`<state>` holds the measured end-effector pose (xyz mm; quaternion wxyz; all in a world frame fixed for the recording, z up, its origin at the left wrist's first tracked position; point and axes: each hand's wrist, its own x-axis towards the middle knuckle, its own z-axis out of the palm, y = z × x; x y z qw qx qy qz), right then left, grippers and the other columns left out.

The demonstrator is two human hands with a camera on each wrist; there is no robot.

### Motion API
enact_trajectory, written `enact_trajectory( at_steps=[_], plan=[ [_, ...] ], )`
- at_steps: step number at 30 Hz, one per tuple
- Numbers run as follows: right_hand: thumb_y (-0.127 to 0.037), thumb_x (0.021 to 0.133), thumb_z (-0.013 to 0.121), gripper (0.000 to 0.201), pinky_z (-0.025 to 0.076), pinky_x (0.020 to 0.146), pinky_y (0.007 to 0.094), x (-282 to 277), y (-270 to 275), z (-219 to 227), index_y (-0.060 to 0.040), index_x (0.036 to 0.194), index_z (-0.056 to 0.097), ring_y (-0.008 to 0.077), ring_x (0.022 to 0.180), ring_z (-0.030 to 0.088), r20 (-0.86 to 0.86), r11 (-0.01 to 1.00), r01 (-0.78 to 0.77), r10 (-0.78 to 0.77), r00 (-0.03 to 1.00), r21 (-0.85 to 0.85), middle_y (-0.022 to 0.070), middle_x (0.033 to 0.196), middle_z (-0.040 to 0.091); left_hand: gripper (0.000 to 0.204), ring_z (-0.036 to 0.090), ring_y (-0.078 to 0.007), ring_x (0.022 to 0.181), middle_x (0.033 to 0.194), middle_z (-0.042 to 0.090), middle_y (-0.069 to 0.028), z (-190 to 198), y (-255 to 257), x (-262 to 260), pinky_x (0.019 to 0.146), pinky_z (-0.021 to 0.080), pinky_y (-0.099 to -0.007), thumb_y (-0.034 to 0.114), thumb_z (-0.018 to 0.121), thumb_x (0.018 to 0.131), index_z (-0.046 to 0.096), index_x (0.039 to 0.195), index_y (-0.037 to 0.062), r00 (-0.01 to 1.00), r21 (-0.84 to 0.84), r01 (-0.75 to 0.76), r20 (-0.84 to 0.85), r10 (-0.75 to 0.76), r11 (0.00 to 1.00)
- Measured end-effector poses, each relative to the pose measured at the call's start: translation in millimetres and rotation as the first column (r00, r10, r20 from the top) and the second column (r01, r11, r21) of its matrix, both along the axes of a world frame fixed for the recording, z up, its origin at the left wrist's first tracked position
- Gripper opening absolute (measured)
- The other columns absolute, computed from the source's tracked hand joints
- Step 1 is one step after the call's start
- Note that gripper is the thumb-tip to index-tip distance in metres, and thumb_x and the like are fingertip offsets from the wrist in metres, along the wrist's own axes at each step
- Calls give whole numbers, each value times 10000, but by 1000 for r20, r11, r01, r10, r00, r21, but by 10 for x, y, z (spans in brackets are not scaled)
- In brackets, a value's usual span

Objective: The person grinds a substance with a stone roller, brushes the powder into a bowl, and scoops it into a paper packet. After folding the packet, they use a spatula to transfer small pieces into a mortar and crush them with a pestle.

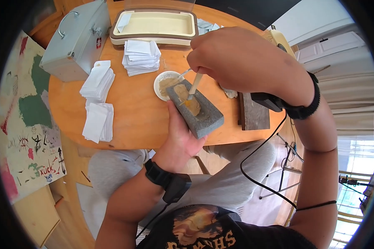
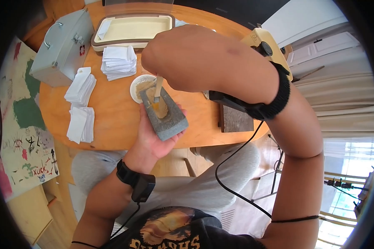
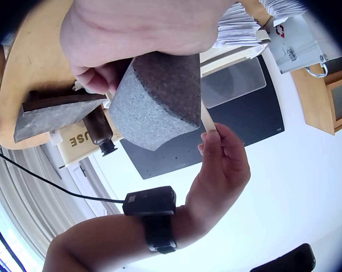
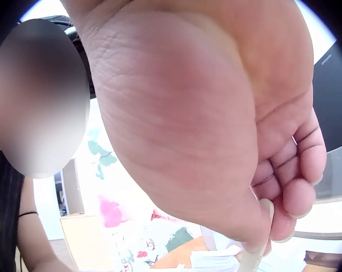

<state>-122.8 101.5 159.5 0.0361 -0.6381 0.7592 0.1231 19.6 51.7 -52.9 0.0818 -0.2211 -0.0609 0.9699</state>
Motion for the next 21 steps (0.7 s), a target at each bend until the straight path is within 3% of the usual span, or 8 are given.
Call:
enact_trajectory(
  at_steps=[6,8,12,14,15,18,20,21],
  plan=[
    [-73,956,698,65,554,826,465,-151,-2,-66,-31,942,745,376,970,700,28,997,8,-6,1000,-78,126,982,715,820,703,-322,1169,1227,731,-99,-34,-2,11,967,558,-466,776,166,1093,656,1340,167,999,37,-3,-41,5,999],
    [-87,962,696,81,555,819,468,-94,3,43,-27,940,744,374,961,701,91,986,128,-119,989,-109,128,985,714,822,701,-325,1173,1232,730,-101,-45,-3,12,972,557,-469,778,164,1092,653,1347,169,999,40,-7,-45,9,999],
    [-98,965,699,88,556,813,470,45,-29,61,-20,951,738,374,955,701,101,983,174,-168,981,-56,127,979,713,824,699,-332,1175,1232,730,-103,-12,14,6,975,555,-472,781,163,1090,649,1354,170,1000,26,-2,-21,3,1000],
    [-99,962,701,79,555,812,466,10,-24,-87,-24,952,727,371,953,699,-34,995,30,-33,999,-93,123,963,709,824,699,-332,1176,1230,731,-104,13,15,2,974,555,-472,781,163,1090,650,1351,170,1000,19,0,-6,0,1000],
    [-99,962,701,79,555,812,466,-61,10,-171,-24,952,727,371,953,699,-35,995,31,-34,999,-95,123,963,709,823,699,-333,1178,1229,732,-105,21,14,0,973,555,-472,781,163,1090,651,1348,170,1000,13,0,10,0,1000],
    [-96,963,696,77,554,812,465,-140,17,-170,-27,951,726,368,956,698,-3,947,-90,94,996,-309,122,950,706,822,702,-332,1172,1221,735,-104,16,11,3,967,557,-471,777,165,1093,653,1341,164,1000,3,-3,2,3,1000],
    [-92,964,690,82,555,816,462,-48,-23,108,-28,954,740,369,953,697,77,981,193,-192,978,-6,127,954,709,819,705,-330,1166,1217,737,-102,-16,11,-2,961,559,-469,774,168,1094,655,1336,162,1000,11,-2,-5,2,1000],
    [-92,964,690,82,555,816,462,-34,-9,147,-28,954,740,369,953,697,77,981,192,-191,979,-3,127,954,709,816,707,-328,1160,1213,739,-100,-23,13,-1,956,560,-468,771,170,1096,658,1331,160,1000,17,4,-12,-4,1000]
  ],
)
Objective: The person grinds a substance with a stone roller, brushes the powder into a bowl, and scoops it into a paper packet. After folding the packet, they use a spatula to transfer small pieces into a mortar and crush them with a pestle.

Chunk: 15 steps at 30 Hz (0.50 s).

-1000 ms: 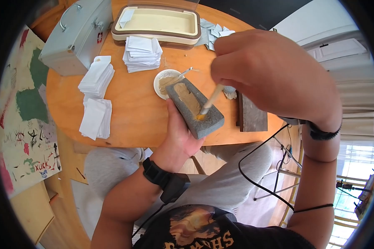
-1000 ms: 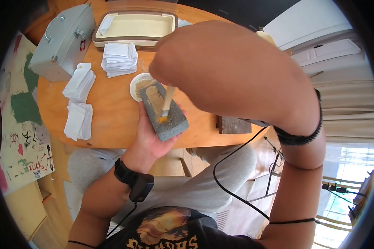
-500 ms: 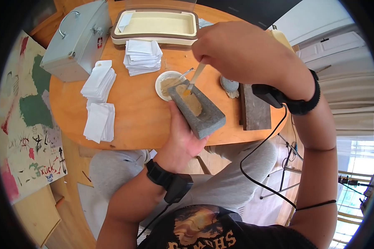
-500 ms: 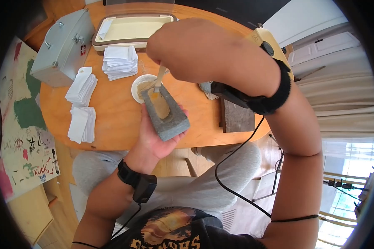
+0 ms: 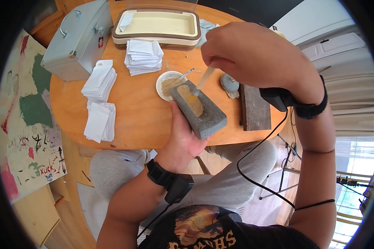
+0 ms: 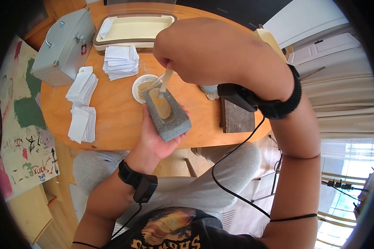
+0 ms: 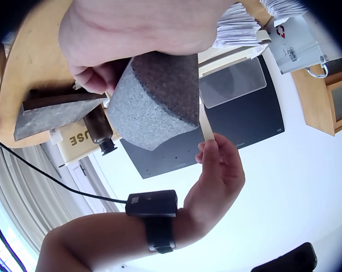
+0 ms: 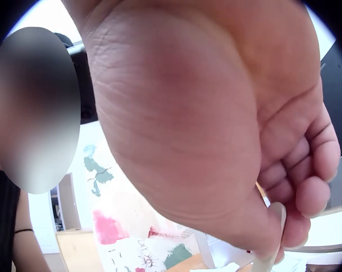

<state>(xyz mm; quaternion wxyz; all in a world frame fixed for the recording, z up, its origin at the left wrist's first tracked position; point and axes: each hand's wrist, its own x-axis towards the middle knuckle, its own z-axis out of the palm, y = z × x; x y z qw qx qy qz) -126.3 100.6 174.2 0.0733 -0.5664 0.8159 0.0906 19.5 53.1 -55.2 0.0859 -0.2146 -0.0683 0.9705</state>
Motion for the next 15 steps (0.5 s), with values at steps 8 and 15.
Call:
enact_trajectory(
  at_steps=[8,15],
  plan=[
    [-94,974,665,104,553,820,478,-59,-41,-222,-29,958,745,387,950,698,91,999,7,-11,996,51,154,958,724,806,709,-320,1154,1209,740,-97,30,-17,9,950,561,-465,767,182,1099,663,1318,157,1000,-13,18,-1,-18,1000],
    [-103,974,676,117,561,829,479,-221,-195,-408,-26,984,763,395,962,708,5,998,-11,11,1000,54,170,968,744,822,691,-330,1181,1219,736,-92,57,-6,5,984,550,-477,785,181,1087,666,1326,166,1000,2,-4,21,4,1000]
  ],
)
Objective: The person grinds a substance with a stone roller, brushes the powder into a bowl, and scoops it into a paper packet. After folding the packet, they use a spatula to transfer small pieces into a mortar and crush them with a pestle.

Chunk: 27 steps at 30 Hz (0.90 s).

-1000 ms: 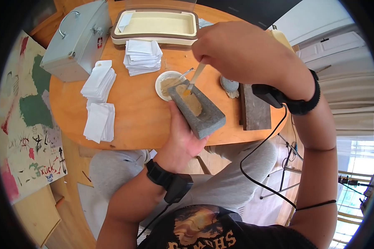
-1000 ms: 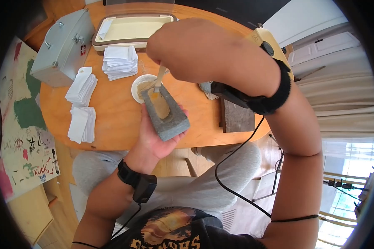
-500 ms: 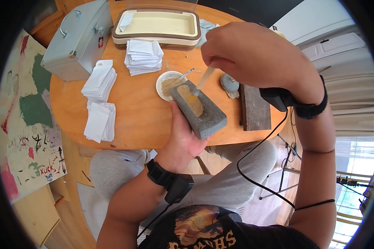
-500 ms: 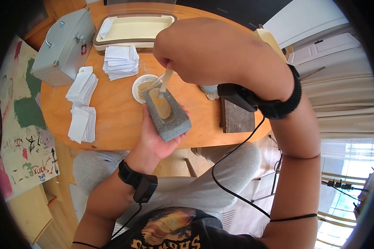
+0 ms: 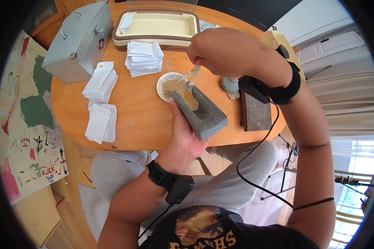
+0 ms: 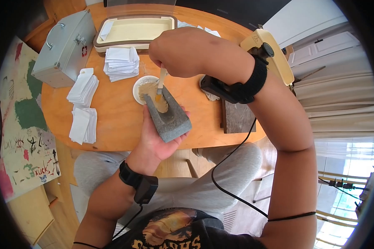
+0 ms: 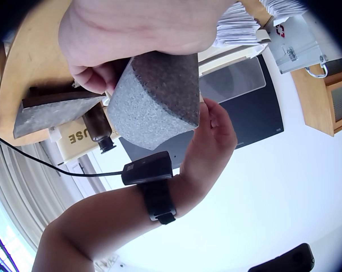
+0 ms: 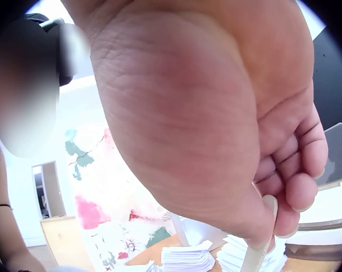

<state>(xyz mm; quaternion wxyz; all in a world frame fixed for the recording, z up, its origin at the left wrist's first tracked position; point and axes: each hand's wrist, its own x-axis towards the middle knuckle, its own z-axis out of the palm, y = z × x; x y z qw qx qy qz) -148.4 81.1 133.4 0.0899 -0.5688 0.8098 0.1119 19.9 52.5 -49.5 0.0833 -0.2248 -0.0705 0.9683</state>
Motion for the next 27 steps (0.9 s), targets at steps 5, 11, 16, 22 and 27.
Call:
enact_trajectory(
  at_steps=[5,11,16,22,27],
  plan=[
    [-35,885,706,135,574,795,463,-109,-23,-151,-37,1007,763,390,924,728,-12,993,-13,12,1000,-114,177,954,752,812,692,-327,1177,1215,738,-88,1,-8,2,995,550,-473,778,189,1091,676,1310,166,1000,3,6,3,-6,1000],
    [-113,970,695,107,560,859,457,-27,140,183,-50,999,775,359,975,709,50,995,-13,18,999,-95,138,989,736,799,695,-324,1171,1197,743,-93,-38,3,2,1000,555,-468,769,200,1096,680,1298,164,1000,12,-7,-3,7,1000],
    [-98,969,685,104,556,844,463,47,167,91,-46,998,771,365,972,708,116,1000,-4,7,993,-30,149,989,736,793,697,-320,1165,1197,742,-99,2,-4,9,993,559,-465,763,204,1100,679,1295,158,1000,1,6,-16,-6,1000],
    [-80,939,695,119,571,835,460,-92,-18,-130,-46,1023,772,376,977,723,14,999,23,-23,1000,-30,158,999,755,801,698,-319,1168,1200,740,-97,-2,-10,6,988,558,-467,761,200,1101,680,1292,150,1000,-7,2,2,-2,1000],
    [-68,924,697,154,577,822,455,-162,59,-129,-52,1059,770,380,988,736,9,984,-6,7,1000,-176,167,971,767,801,699,-324,1169,1205,743,-96,-28,-6,11,985,556,-468,766,198,1098,686,1288,160,1000,6,-1,-15,1,1000]
  ],
)
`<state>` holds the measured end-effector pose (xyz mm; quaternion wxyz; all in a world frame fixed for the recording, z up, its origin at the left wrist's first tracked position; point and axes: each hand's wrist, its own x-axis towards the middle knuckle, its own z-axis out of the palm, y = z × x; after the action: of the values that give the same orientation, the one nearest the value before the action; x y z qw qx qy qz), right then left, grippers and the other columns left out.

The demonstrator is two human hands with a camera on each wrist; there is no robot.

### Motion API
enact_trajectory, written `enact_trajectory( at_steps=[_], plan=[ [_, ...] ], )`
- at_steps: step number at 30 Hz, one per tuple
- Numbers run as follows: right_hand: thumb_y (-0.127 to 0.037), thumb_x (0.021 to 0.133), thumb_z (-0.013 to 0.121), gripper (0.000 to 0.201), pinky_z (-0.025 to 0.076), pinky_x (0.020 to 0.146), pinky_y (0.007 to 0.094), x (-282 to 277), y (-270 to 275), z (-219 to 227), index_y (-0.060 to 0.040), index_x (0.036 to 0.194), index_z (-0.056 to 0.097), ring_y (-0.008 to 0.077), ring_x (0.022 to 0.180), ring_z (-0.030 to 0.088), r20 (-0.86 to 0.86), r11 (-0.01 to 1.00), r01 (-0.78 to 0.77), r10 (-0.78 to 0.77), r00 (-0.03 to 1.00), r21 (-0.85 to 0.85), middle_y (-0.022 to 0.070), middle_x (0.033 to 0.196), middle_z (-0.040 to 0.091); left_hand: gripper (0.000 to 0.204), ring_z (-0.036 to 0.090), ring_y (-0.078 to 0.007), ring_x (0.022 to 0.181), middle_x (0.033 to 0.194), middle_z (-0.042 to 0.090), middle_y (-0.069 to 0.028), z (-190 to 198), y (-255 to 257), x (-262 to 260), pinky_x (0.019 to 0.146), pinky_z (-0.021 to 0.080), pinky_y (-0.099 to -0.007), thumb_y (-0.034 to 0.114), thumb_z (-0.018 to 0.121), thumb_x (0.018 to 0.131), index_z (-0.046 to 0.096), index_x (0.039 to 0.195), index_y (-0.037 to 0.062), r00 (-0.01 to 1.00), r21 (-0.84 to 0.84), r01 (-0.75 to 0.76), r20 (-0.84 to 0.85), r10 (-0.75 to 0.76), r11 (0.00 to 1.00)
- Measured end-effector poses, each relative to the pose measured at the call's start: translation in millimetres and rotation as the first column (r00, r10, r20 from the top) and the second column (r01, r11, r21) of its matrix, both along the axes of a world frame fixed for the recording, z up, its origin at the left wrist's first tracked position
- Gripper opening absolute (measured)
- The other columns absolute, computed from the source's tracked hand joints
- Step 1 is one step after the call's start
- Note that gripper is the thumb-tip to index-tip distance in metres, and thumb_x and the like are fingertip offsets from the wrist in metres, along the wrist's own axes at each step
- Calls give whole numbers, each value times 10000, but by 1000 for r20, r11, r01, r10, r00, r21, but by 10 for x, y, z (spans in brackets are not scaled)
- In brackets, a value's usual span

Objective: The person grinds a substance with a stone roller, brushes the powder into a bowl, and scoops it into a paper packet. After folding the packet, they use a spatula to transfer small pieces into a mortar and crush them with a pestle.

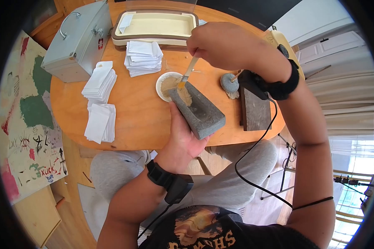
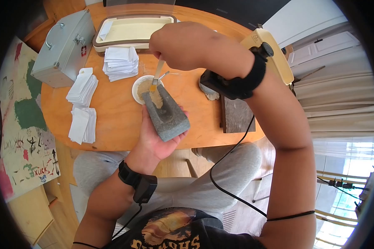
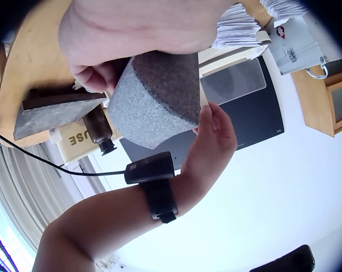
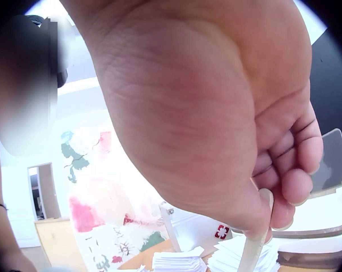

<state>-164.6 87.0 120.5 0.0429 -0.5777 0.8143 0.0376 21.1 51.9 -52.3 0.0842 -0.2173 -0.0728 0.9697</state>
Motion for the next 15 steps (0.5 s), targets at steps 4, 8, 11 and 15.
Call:
enact_trajectory(
  at_steps=[4,8,11,15],
  plan=[
    [-147,995,687,141,566,878,452,135,70,252,-49,1043,775,357,1005,707,48,998,16,-19,999,59,137,1011,741,802,700,-327,1168,1207,746,-92,-22,-5,-7,984,555,-470,772,200,1094,687,1290,165,1000,10,-4,-4,4,1000],
    [-141,985,687,129,572,853,463,331,33,252,-54,1024,775,363,986,718,70,974,57,-73,995,218,137,1004,747,796,696,-324,1176,1210,747,-85,24,5,-24,988,551,-470,773,203,1093,686,1288,172,999,-36,-1,34,2,999],
    [-135,984,687,129,575,846,467,213,-9,80,-53,1021,779,370,981,722,14,987,16,-18,1000,160,144,1002,749,791,694,-321,1176,1209,746,-83,43,4,6,996,548,-469,772,205,1094,682,1291,173,999,-54,8,49,-5,998],
    [-144,981,696,131,572,852,456,22,-22,-59,-48,1019,776,371,979,721,-4,999,28,-28,1000,36,149,1010,751,787,693,-313,1168,1196,743,-82,118,1,1,1004,546,-464,771,207,1095,679,1292,173,998,-60,29,60,-26,998]
  ],
)
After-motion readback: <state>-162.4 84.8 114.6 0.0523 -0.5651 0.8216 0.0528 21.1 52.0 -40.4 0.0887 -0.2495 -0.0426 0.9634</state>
